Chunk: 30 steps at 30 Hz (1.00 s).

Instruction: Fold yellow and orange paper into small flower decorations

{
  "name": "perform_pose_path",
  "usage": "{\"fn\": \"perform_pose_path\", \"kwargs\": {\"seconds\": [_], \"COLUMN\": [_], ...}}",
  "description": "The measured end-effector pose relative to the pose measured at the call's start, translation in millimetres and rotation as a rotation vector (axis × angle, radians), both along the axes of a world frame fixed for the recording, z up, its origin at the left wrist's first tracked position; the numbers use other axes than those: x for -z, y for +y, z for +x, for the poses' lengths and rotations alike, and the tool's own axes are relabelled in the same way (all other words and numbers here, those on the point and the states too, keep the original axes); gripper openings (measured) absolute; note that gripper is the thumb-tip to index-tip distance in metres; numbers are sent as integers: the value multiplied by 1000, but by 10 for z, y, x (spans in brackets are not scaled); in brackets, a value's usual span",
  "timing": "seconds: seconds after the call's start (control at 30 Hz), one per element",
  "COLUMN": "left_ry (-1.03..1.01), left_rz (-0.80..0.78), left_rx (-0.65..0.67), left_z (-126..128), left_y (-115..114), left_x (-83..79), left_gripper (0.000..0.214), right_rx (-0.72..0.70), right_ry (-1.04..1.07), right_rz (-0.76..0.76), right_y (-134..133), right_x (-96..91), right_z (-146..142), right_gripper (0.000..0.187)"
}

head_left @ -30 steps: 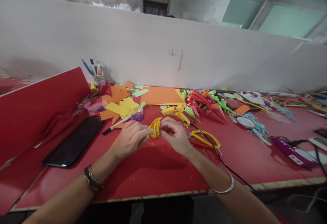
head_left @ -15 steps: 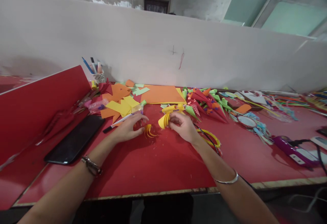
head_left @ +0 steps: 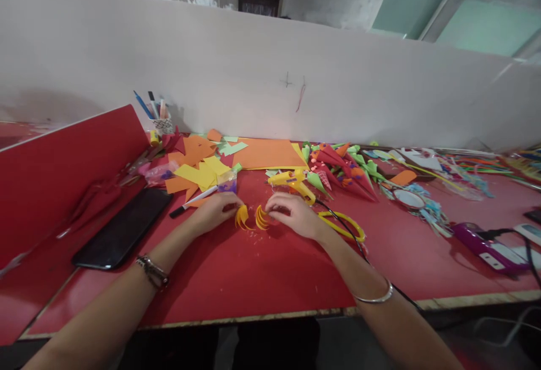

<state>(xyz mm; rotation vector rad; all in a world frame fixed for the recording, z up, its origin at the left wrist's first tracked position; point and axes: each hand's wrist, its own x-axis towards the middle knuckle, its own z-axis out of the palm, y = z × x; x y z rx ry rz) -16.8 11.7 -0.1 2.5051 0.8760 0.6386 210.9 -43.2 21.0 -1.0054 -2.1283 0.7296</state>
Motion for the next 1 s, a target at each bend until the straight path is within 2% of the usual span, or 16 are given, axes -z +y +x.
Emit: {"fn": "perform_pose_path", "kwargs": {"seconds": [0.23, 0.63, 1.0], "left_ry": [-2, -32, -27], "left_rz": [2, -52, -55], "left_rx": [34, 102, 84], "left_z": [31, 72, 102], "left_y": [16, -36, -47], "left_x": [49, 20, 26], "left_gripper": [17, 19, 20], "right_rx": [-110, -32, -64], "right_ry": [-76, -158, -208], "right_rz": [-31, 23, 127], "right_y": [21, 14, 25], "right_x": [101, 144, 139], "right_z": [-27, -107, -111], "right_gripper": [9, 11, 14]}}
